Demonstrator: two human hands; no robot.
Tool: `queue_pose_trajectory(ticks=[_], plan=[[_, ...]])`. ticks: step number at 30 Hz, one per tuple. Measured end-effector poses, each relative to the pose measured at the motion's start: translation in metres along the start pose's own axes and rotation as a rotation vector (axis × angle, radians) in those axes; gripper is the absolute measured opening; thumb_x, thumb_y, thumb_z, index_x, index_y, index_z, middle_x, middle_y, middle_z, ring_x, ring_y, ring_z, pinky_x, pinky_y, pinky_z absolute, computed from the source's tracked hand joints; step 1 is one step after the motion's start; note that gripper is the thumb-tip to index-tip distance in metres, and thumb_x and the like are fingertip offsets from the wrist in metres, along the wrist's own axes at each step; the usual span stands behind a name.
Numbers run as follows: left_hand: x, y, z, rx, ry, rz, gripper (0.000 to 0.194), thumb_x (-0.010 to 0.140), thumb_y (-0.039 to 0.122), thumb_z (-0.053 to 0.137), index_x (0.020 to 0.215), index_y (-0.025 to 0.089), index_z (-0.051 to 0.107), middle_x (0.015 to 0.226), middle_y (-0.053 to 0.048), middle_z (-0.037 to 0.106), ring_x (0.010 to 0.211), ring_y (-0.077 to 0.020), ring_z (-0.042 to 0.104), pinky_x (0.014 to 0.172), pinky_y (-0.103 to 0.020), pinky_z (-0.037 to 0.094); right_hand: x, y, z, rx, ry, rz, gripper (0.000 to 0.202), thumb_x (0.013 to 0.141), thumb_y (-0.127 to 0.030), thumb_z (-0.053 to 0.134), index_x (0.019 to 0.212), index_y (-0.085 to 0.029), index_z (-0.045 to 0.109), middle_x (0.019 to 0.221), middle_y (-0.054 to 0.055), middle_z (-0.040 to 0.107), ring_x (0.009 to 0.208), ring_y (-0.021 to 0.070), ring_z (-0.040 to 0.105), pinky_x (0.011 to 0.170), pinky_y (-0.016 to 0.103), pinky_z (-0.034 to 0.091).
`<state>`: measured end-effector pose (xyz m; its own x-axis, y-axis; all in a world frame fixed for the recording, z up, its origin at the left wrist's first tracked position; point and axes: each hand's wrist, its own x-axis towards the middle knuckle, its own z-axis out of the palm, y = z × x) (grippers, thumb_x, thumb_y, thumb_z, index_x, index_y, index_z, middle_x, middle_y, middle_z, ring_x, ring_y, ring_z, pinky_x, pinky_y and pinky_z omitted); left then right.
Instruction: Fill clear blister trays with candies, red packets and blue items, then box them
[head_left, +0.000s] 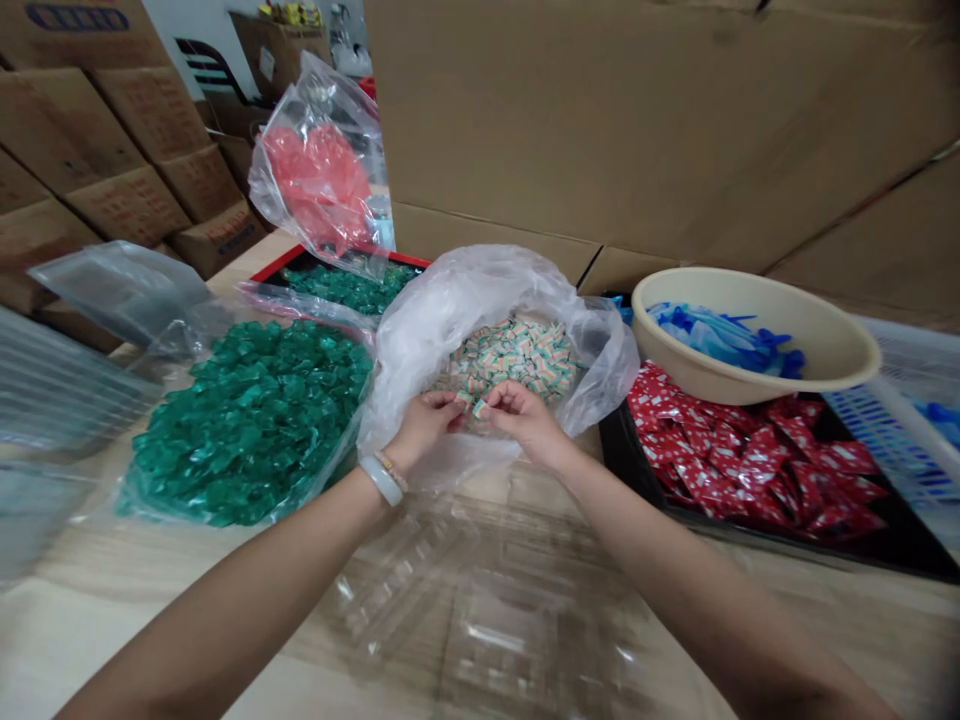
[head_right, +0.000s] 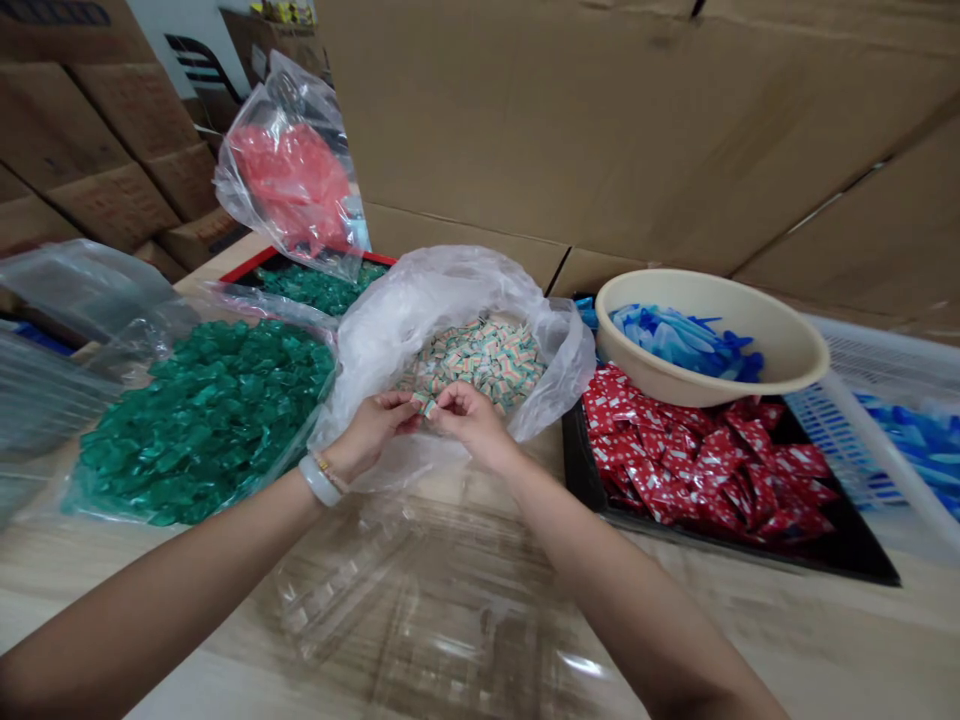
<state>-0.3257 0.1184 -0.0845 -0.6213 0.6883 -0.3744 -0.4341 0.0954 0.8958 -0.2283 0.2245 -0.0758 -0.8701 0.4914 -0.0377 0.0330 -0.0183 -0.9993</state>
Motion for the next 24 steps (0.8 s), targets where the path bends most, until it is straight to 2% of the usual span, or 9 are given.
queue_pose_trajectory(ticks=[3,6,11,15,18,24], plan=[[0.003,-0.003,0.002,0.072,-0.065,0.027,0.01,0.065,0.02,0.063,0.069,0.011,0.063,0.056,0.002,0.058,0.05,-0.0064,0.049,0.052,-0.019,0.04,0.005,-0.001,0.0,0.039,-0.046,0.051,0.021,0.058,-0.027,0.063,0.065,-0.018,0.046,0.059,-0.005,0.048,0.053,0.0076,0.044,0.053,0.021,0.035],[0.004,-0.005,0.002,0.062,-0.12,0.037,0.012,0.065,0.022,0.062,0.07,0.011,0.064,0.059,0.001,0.059,0.053,-0.0072,0.051,0.055,-0.02,0.042,0.011,0.005,0.001,-0.065,0.018,0.015,0.02,0.057,-0.028,0.063,0.061,-0.018,0.046,0.056,-0.006,0.048,0.053,0.008,0.044,0.053,0.022,0.033],[0.004,-0.004,-0.001,0.005,-0.065,0.043,0.013,0.066,0.021,0.061,0.074,0.012,0.063,0.06,0.001,0.059,0.055,-0.008,0.053,0.06,-0.022,0.044,0.014,0.013,-0.001,-0.198,0.149,0.052,0.017,0.057,-0.027,0.059,0.058,-0.018,0.046,0.05,-0.006,0.044,0.048,0.008,0.039,0.049,0.022,0.03],[0.005,-0.005,0.001,0.07,0.005,0.033,0.009,0.066,0.02,0.06,0.067,0.011,0.062,0.055,0.002,0.057,0.05,-0.0077,0.05,0.054,-0.021,0.042,0.012,0.007,0.002,-0.103,0.114,0.046,0.019,0.057,-0.03,0.06,0.061,-0.018,0.046,0.053,-0.006,0.046,0.048,0.0076,0.04,0.049,0.021,0.031],[0.005,-0.007,0.004,0.07,-0.03,0.038,0.008,0.067,0.018,0.059,0.063,0.011,0.062,0.055,0.002,0.057,0.05,-0.008,0.05,0.054,-0.022,0.043,0.015,0.003,0.005,-0.073,0.087,0.04,0.019,0.057,-0.03,0.06,0.061,-0.018,0.045,0.052,-0.006,0.046,0.046,0.0073,0.04,0.048,0.021,0.031],[0.002,-0.004,0.003,-0.013,-0.077,0.025,0.008,0.069,0.018,0.056,0.066,0.012,0.061,0.059,0.001,0.059,0.053,-0.0086,0.053,0.059,-0.023,0.045,0.024,0.007,0.009,-0.301,0.153,0.034,0.012,0.058,-0.023,0.056,0.056,-0.018,0.045,0.048,-0.006,0.046,0.046,0.0083,0.041,0.047,0.021,0.031]])
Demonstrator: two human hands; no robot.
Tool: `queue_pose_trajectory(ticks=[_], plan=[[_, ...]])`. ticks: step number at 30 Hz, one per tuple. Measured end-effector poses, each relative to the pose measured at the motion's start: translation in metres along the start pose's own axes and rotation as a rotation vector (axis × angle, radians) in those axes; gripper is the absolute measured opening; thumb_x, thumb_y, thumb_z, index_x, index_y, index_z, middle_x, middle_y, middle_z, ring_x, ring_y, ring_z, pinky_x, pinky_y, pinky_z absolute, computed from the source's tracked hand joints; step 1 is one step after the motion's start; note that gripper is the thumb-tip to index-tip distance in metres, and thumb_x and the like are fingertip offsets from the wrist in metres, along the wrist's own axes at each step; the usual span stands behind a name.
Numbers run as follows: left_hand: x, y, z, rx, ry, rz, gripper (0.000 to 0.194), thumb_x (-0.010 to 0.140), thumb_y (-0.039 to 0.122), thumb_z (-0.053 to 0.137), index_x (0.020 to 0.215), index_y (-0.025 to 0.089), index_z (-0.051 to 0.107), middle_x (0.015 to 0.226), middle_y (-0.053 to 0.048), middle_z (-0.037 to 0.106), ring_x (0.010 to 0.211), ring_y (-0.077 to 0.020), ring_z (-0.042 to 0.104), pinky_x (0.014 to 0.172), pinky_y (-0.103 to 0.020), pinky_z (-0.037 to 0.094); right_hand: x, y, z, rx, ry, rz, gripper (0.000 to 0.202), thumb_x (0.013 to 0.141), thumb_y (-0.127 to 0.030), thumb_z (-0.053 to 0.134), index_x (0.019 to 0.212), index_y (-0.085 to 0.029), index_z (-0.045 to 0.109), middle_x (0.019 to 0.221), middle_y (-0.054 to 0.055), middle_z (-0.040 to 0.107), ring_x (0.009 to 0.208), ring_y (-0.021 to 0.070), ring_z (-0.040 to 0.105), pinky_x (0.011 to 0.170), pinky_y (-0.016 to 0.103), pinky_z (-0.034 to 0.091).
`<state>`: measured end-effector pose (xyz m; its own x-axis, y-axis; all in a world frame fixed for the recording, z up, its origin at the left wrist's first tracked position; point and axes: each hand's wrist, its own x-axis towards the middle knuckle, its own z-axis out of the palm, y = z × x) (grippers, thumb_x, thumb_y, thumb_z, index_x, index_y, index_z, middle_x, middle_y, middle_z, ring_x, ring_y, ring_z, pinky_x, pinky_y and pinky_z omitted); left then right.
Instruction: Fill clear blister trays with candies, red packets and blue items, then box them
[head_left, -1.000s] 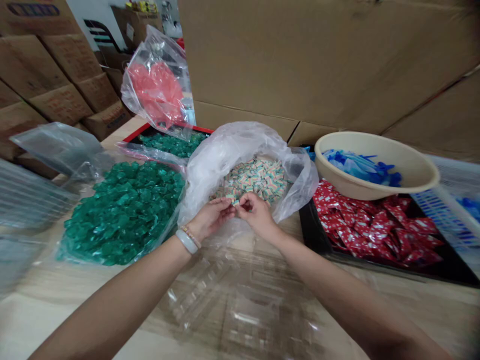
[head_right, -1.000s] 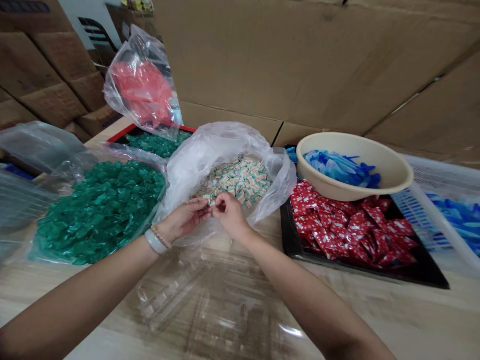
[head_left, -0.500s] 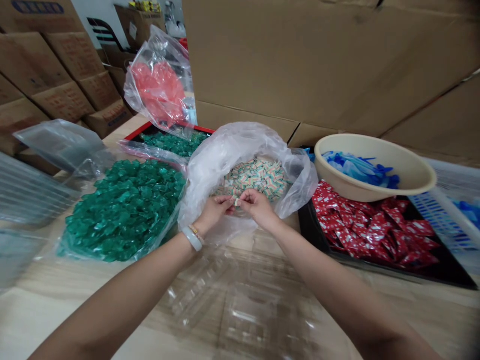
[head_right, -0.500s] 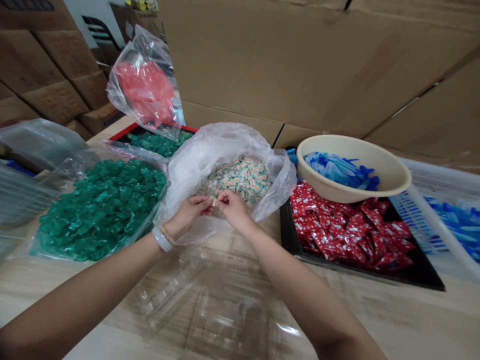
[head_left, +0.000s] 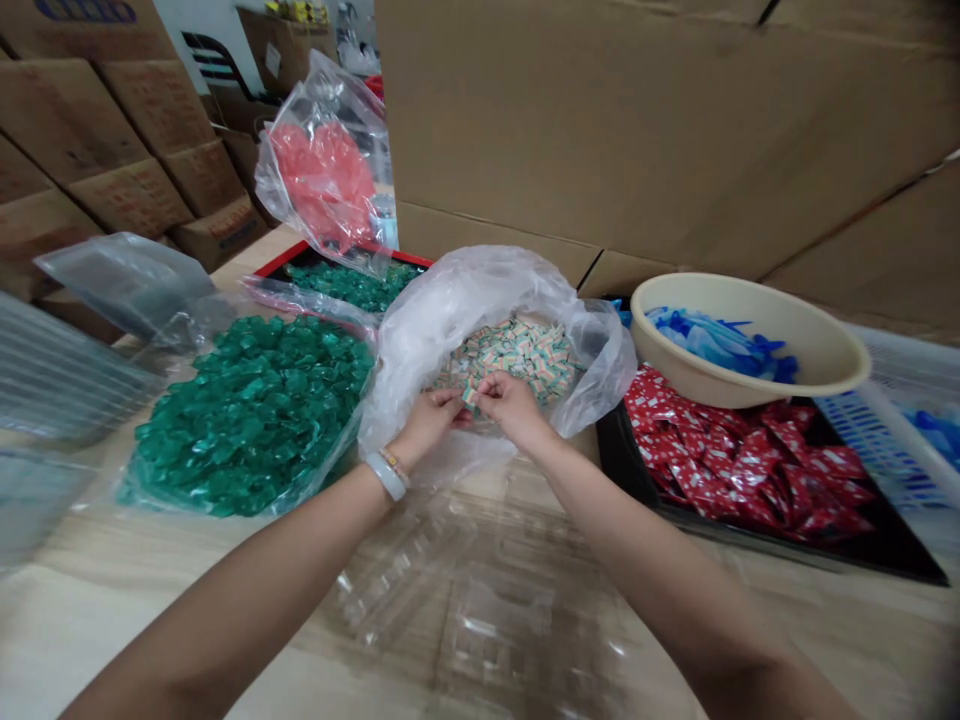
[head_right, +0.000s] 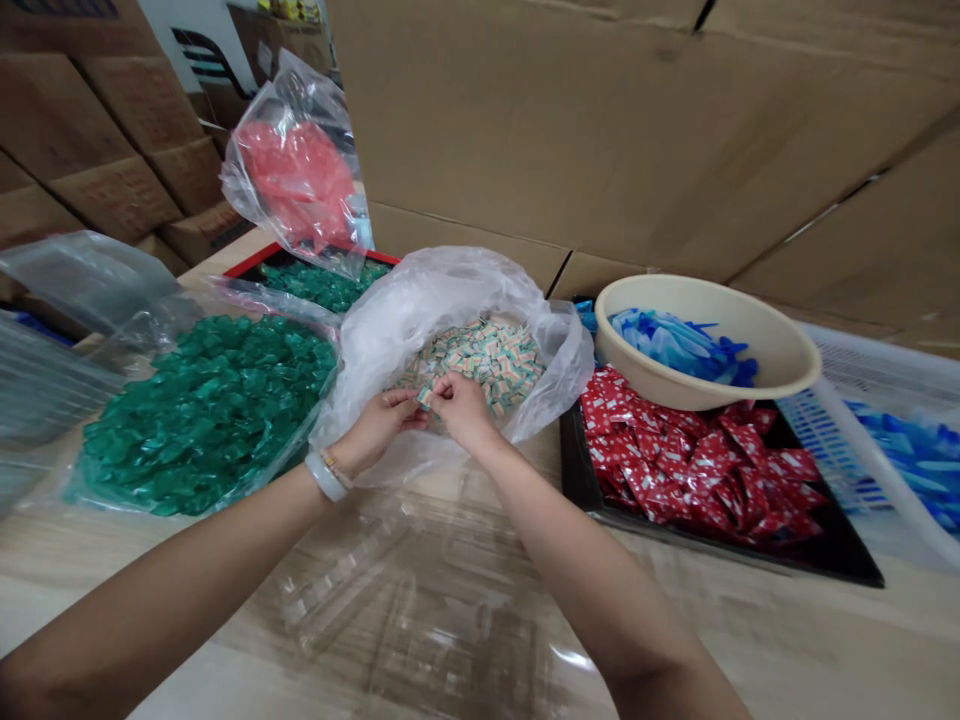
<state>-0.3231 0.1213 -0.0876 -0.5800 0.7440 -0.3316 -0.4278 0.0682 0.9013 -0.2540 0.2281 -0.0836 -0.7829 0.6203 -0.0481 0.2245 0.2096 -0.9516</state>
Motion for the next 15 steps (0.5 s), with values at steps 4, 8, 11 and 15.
queue_pose_trajectory(ticks=[4,8,11,15], plan=[[0.002,0.008,-0.001,0.033,-0.023,0.038,0.014,0.071,0.023,0.056,0.072,0.01,0.062,0.064,-0.002,0.061,0.056,-0.0095,0.055,0.061,-0.024,0.047,0.005,-0.002,0.0,-0.119,0.017,-0.033,0.008,0.06,-0.019,0.054,0.057,-0.018,0.046,0.048,-0.006,0.046,0.046,0.009,0.042,0.047,0.02,0.033],[0.006,0.012,-0.008,0.423,0.093,0.187,0.017,0.072,0.02,0.052,0.079,0.01,0.064,0.067,-0.003,0.062,0.056,-0.0112,0.054,0.058,-0.025,0.047,0.005,-0.003,-0.008,-0.32,-0.001,-0.099,0.007,0.068,-0.017,0.048,0.064,-0.017,0.053,0.056,-0.003,0.053,0.053,0.0109,0.048,0.054,0.022,0.037],[0.003,0.008,-0.015,0.871,0.068,0.366,0.019,0.073,0.016,0.049,0.08,0.011,0.065,0.073,-0.005,0.064,0.067,-0.0155,0.056,0.068,-0.029,0.046,-0.005,0.0,-0.012,-0.643,-0.056,-0.259,0.016,0.074,-0.015,0.043,0.074,-0.017,0.059,0.072,0.003,0.059,0.067,0.0144,0.053,0.064,0.026,0.039],[-0.006,-0.001,-0.02,1.083,-0.03,0.463,0.021,0.074,0.012,0.048,0.083,0.015,0.067,0.086,-0.008,0.064,0.085,-0.0184,0.055,0.083,-0.03,0.04,-0.018,0.006,-0.008,-1.051,-0.112,-0.428,0.016,0.076,-0.018,0.045,0.08,-0.017,0.061,0.087,0.008,0.058,0.084,0.0206,0.05,0.072,0.031,0.037]])
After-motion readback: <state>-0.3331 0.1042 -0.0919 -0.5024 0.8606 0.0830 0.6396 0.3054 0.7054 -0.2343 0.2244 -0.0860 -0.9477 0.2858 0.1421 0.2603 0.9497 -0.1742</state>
